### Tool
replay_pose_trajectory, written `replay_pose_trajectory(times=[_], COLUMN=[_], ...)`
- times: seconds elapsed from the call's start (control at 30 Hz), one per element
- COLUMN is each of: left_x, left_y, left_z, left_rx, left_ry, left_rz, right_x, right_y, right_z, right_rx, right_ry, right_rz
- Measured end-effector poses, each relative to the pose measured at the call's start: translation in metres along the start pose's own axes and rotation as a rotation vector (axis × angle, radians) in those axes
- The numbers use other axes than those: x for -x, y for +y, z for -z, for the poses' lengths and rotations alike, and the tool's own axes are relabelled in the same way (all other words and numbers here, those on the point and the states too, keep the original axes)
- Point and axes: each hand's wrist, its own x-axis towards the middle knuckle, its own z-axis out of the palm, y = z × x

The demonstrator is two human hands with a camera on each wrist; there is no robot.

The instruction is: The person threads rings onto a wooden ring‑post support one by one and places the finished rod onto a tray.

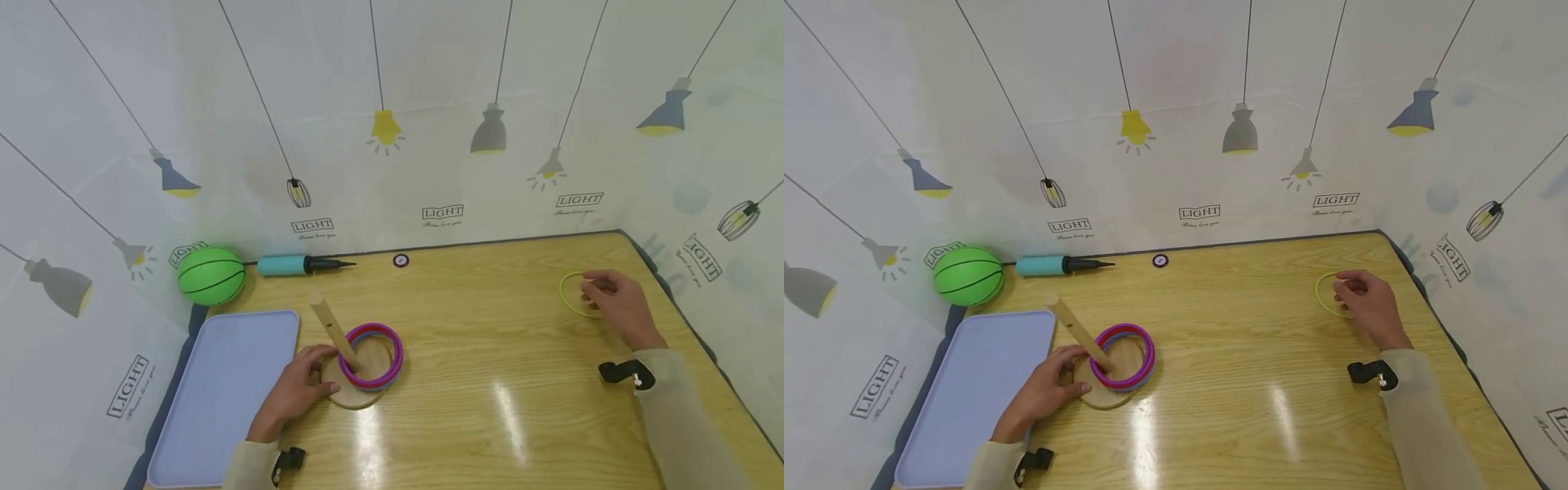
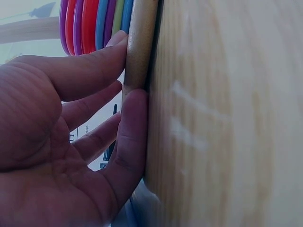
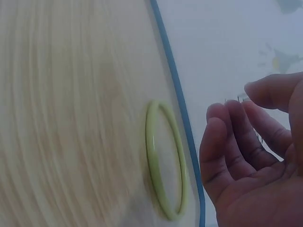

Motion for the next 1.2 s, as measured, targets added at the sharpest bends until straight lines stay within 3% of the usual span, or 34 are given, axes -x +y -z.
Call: replay_pose_trajectory(times=[0.27,0.43,0.63,0.9,1.2], left_x=[0.000,-0.001,-0.001,0.002,0.002], left_y=[0.001,0.000,-0.001,0.000,-0.002], left_z=[-0.001,-0.001,-0.001,0.000,-0.001], left_rx=[-0.001,-0.006,0.002,-0.002,0.004], left_ry=[-0.004,-0.010,-0.008,0.021,0.018], left_rz=[-0.007,-0.002,-0.002,-0.027,-0.041], right_x=[-0.009,-0.011,-0.010,-0.015,-0.013], right_y=[0.026,0.033,0.040,0.040,0.023], right_z=[0.024,0.032,0.036,0.032,0.030], right_rx=[0.234,0.251,0.302,0.444,0.490], right_ry=[0.106,0.121,0.039,0.001,-0.079], right_rz=[-0.119,-0.195,-0.264,-0.160,-0.217])
